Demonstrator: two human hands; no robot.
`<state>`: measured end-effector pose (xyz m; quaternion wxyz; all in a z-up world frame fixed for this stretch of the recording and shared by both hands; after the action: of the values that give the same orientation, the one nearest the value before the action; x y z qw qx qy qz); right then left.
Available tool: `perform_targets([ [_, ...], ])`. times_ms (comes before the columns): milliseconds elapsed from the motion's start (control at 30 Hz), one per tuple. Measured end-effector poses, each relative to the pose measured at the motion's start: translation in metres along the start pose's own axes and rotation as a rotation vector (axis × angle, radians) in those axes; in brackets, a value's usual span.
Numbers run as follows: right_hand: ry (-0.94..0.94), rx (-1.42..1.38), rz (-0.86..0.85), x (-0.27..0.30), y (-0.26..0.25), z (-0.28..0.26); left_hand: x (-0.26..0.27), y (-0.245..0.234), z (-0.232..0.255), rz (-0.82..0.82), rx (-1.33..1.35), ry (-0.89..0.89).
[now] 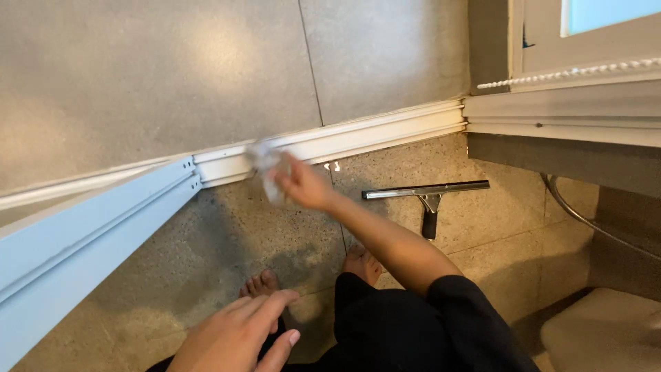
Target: The person cleans the glass door and floor tracks of a shower or bathroom area using a squeegee and cloth.
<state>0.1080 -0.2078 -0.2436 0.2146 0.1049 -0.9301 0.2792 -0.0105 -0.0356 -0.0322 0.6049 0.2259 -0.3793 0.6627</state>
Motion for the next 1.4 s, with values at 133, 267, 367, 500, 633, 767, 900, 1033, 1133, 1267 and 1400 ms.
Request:
perform_targets([
  [133, 0.02, -0.504, -0.464, 0.06, 0.028, -0.023, 0.016, -0.009, 0.006, 0.125, 0.077, -0.009],
  [267, -0.141, 0.699, -0.573, 0.092, -0.016, 0.001, 0.031, -0.029, 0.028, 0.253, 0.119, 0.13],
  [367, -0.045, 0.341, -0.504, 0.096, -0.052, -0.025, 0.044, -0.037, 0.045, 0.264, 0.182, 0.183],
  [500, -0.066, 0.421, -0.488, 0.061, -0.076, -0.107, 0.044, -0.039, 0.053, 0.221, 0.153, 0.185],
  [633, -0.26, 0.798, -0.457, 0.014, -0.029, -0.154, 0.046, -0.036, 0.05, 0.271, 0.123, 0.163],
  [767, -0.491, 1.185, -0.416, -0.024, 0.045, -0.157, 0.05, -0.034, 0.044, 0.296, 0.141, 0.153],
  [900, -0.695, 1.34, -0.366, -0.056, 0.102, -0.115, 0.055, -0.03, 0.037, 0.3, 0.192, 0.152],
  [1033, -0.694, 1.249, -0.378, -0.064, 0.118, -0.117, 0.047, -0.032, 0.036, 0.297, 0.195, 0.165],
  [1133, -0.598, 1.181, -0.424, -0.058, 0.129, -0.108, 0.045, -0.034, 0.04, 0.306, 0.199, 0.146],
  [1267, -0.479, 1.107, -0.419, -0.072, 0.105, -0.112, 0.038, -0.047, 0.041, 0.279, 0.191, 0.14],
  [1400, -0.354, 1.114, -0.458, -0.047, 0.049, -0.125, 0.037, -0.051, 0.042, 0.278, 0.182, 0.13],
])
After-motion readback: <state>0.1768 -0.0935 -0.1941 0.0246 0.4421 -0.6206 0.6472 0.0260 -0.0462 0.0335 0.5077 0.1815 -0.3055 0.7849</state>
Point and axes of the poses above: each hand's wrist, its own x-axis away from the middle knuckle, its own y-axis out of the palm, z = x × y, the point moved 8 cm from there along -x, towards the middle knuckle, and after that the axes turned 3 degrees about -y, right-handed, at the moved point
